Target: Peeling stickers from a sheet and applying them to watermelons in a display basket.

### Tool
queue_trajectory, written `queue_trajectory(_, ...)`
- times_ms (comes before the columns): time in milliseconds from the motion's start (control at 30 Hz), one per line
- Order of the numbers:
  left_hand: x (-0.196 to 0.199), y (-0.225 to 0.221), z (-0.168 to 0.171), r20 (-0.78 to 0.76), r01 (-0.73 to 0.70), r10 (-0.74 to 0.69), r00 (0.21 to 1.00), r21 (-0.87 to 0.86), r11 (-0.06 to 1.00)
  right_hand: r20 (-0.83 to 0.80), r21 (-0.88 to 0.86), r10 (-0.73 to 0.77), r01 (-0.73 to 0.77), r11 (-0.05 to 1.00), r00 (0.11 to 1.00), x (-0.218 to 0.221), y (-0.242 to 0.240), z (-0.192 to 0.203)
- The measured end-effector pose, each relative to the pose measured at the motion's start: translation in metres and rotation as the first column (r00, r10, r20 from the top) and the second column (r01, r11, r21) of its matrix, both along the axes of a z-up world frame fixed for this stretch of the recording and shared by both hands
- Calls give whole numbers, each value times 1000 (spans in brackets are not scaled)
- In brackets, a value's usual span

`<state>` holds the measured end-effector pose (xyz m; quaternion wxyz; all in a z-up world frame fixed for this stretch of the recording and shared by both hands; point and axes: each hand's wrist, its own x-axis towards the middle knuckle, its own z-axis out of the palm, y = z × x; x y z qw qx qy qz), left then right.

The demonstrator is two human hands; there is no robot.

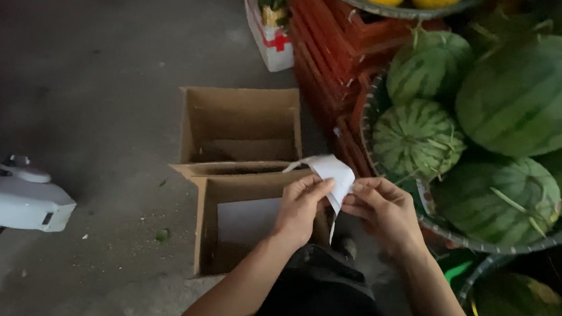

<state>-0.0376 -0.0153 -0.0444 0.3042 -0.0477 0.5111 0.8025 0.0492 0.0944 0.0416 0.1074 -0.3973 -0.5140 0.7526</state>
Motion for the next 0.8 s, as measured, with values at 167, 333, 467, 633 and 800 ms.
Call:
queue_trajectory(167,-8,-21,4,-424,-119,9,906,-234,965,-18,57,-43,43,997,999,-13,-9,-2)
queue_trajectory(333,0,-14,17,-379,-118,48,924,-163,980,-190,190,2,35,981,982,-19,-11,-18)
queue_trajectory(467,-3,-18,32,-332,-92,6,943,-242,966,-161,419,144,-64,906,976,-13,-5,-26)
queue_trajectory(633,-7,-2,5,-279,-159,85,957,-256,953,-195,517,228,-98,850,954,2,-14,-6)
queue_trajectory(800,-4,13,-1,-254,-182,105,961,-302,936,-72,801,403,-188,568,912,12,12,-10)
